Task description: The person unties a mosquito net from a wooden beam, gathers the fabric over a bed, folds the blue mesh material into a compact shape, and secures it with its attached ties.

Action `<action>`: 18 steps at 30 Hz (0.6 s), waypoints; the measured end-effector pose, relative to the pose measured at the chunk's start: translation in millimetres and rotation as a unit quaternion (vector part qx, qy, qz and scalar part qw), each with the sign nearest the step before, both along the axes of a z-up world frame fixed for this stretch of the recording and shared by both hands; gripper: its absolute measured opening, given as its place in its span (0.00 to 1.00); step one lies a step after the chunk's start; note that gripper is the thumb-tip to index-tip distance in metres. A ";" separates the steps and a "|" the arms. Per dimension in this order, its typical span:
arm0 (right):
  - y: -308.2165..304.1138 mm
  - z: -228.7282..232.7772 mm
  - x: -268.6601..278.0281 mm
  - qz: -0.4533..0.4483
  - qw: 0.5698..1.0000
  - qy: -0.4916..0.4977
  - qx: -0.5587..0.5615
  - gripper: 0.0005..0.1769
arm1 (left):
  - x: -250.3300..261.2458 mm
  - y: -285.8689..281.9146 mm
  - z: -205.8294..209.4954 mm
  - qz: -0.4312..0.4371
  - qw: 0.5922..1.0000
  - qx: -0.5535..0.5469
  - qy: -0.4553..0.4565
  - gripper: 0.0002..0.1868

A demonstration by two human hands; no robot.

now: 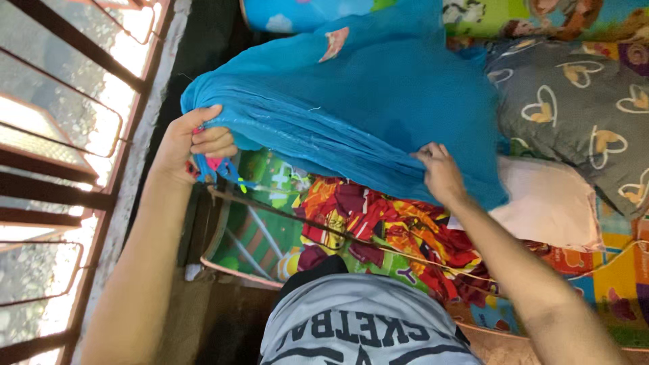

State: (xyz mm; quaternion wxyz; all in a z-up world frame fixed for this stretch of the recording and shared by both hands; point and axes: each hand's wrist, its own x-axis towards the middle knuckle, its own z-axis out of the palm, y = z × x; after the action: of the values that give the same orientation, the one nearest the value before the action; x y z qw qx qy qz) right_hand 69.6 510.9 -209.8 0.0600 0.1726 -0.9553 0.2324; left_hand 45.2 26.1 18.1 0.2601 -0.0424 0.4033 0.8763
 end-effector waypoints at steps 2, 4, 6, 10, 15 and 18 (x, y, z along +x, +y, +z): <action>-17.4 -18.7 16.6 -0.017 1.000 -0.003 -0.004 0.27 | 4.6 0.6 -5.5 0.016 0.998 0.050 -0.024 0.24; -30.9 -24.6 34.9 -0.026 0.999 -0.012 0.014 0.31 | 8.0 1.6 -7.9 0.018 0.994 0.104 -0.037 0.24; -38.9 -23.6 51.4 -0.045 0.998 -0.022 0.046 0.33 | 12.2 4.5 -6.0 0.019 0.995 0.094 -0.042 0.20; -62.4 -21.5 83.3 -0.092 0.991 -0.047 0.081 0.36 | 15.8 15.7 3.1 -0.037 0.992 0.119 -0.021 0.19; -83.9 -19.3 108.3 -0.070 0.997 -0.012 -0.017 0.48 | 6.5 38.3 17.5 -0.099 0.990 0.103 -0.017 0.18; -93.0 -12.8 122.9 -0.048 0.999 -0.009 -0.005 0.62 | 6.6 54.1 21.3 -0.134 0.983 0.122 -0.012 0.18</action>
State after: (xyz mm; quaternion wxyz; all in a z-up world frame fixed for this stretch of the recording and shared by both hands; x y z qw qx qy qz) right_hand 192.5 417.9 -222.5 0.0634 0.1237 -0.9618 0.2359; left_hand 51.9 80.2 39.3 0.3835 0.0336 0.2922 0.8755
